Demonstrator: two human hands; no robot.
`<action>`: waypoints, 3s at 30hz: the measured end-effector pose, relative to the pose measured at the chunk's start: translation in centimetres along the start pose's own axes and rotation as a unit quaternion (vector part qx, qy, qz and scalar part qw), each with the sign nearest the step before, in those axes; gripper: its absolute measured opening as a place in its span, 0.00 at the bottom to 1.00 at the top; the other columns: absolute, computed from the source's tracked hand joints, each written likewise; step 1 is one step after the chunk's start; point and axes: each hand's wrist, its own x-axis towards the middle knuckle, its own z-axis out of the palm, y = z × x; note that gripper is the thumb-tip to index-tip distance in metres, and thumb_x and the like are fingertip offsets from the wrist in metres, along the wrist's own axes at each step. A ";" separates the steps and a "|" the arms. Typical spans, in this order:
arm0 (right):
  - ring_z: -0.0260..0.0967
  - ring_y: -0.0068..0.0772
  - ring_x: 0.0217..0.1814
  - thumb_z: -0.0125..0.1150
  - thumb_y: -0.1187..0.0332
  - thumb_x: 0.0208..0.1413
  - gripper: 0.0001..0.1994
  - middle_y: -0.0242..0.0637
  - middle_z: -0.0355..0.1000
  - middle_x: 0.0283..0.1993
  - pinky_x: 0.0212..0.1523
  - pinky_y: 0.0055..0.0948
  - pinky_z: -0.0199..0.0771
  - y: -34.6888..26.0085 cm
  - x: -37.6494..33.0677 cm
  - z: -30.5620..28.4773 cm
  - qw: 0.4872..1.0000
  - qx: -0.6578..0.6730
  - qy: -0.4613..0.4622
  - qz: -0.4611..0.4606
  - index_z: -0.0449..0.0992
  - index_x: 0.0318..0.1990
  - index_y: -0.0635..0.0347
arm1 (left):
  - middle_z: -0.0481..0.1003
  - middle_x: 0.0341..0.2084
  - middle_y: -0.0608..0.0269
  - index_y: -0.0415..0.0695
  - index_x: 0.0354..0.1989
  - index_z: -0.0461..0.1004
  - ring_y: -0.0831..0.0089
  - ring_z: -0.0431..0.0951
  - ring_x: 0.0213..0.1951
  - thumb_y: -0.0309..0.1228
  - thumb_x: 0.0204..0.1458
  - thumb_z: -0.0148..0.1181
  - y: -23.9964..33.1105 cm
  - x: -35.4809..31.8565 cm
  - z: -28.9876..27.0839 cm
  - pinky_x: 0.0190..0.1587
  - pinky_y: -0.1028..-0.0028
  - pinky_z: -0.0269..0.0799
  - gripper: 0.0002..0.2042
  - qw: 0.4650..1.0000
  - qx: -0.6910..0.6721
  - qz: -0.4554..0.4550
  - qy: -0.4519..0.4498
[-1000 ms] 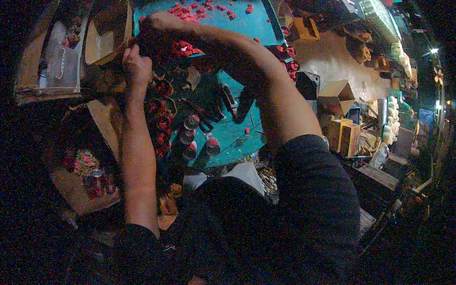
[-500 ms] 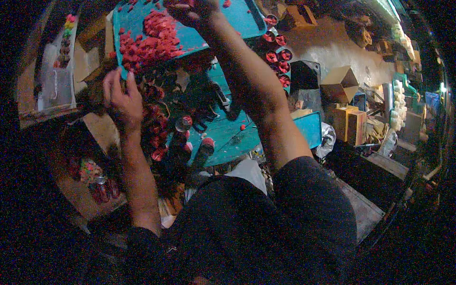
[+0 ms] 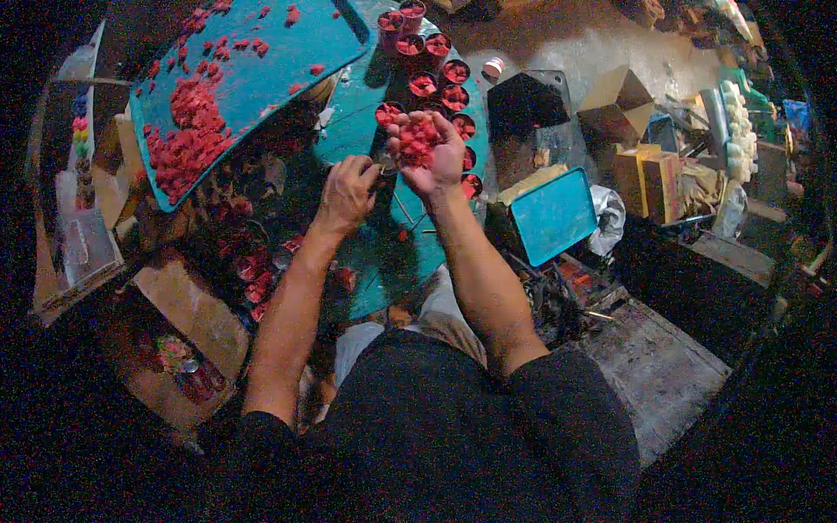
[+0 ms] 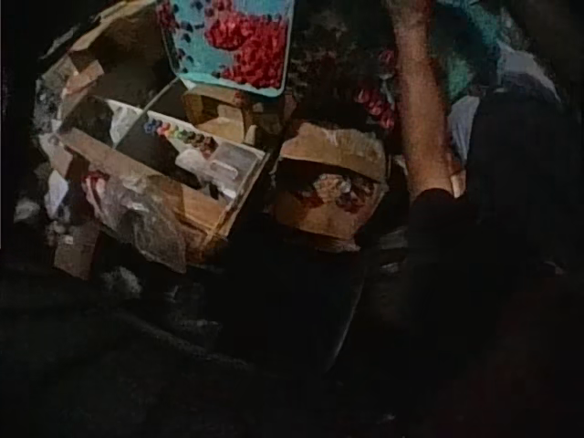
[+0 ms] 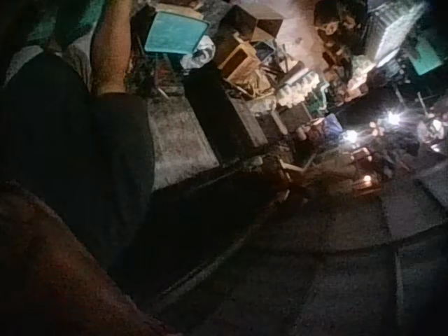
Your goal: The person assembles small red firecrackers by hand. They pick up red paper pieces, fold them, insert a fuse, and place the finished units into small metal cups on a green workbench.
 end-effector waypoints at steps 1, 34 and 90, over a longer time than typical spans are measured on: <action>0.77 0.47 0.47 0.50 0.56 0.68 0.18 0.45 0.79 0.44 0.45 0.45 0.81 0.2 0.3 -0.7 1.000 0.000 -0.002 -0.005 0.79 0.41 0.62 | 0.76 0.41 0.53 0.40 0.45 0.79 0.53 0.77 0.44 0.24 0.44 0.68 -0.2 0.2 0.1 0.45 0.57 0.72 0.17 1.000 0.014 0.003 -0.011; 0.76 0.33 0.36 0.50 0.59 0.70 0.16 0.39 0.77 0.36 0.37 0.35 0.79 1.1 2.2 -3.7 0.985 -0.151 0.039 -0.074 0.77 0.40 0.62 | 0.77 0.38 0.58 0.43 0.40 0.79 0.56 0.75 0.45 0.19 0.38 0.59 -1.6 3.3 0.6 0.46 0.59 0.72 0.16 0.995 0.033 0.072 -0.057; 0.75 0.27 0.31 0.57 0.69 0.67 0.06 0.37 0.79 0.34 0.31 0.25 0.74 3.6 1.4 -3.0 0.929 -0.318 0.122 -0.146 0.76 0.41 0.60 | 0.80 0.43 0.54 0.44 0.45 0.81 0.58 0.80 0.46 0.30 0.52 0.56 -0.2 0.2 1.1 0.47 0.59 0.71 0.14 0.994 0.097 0.050 0.030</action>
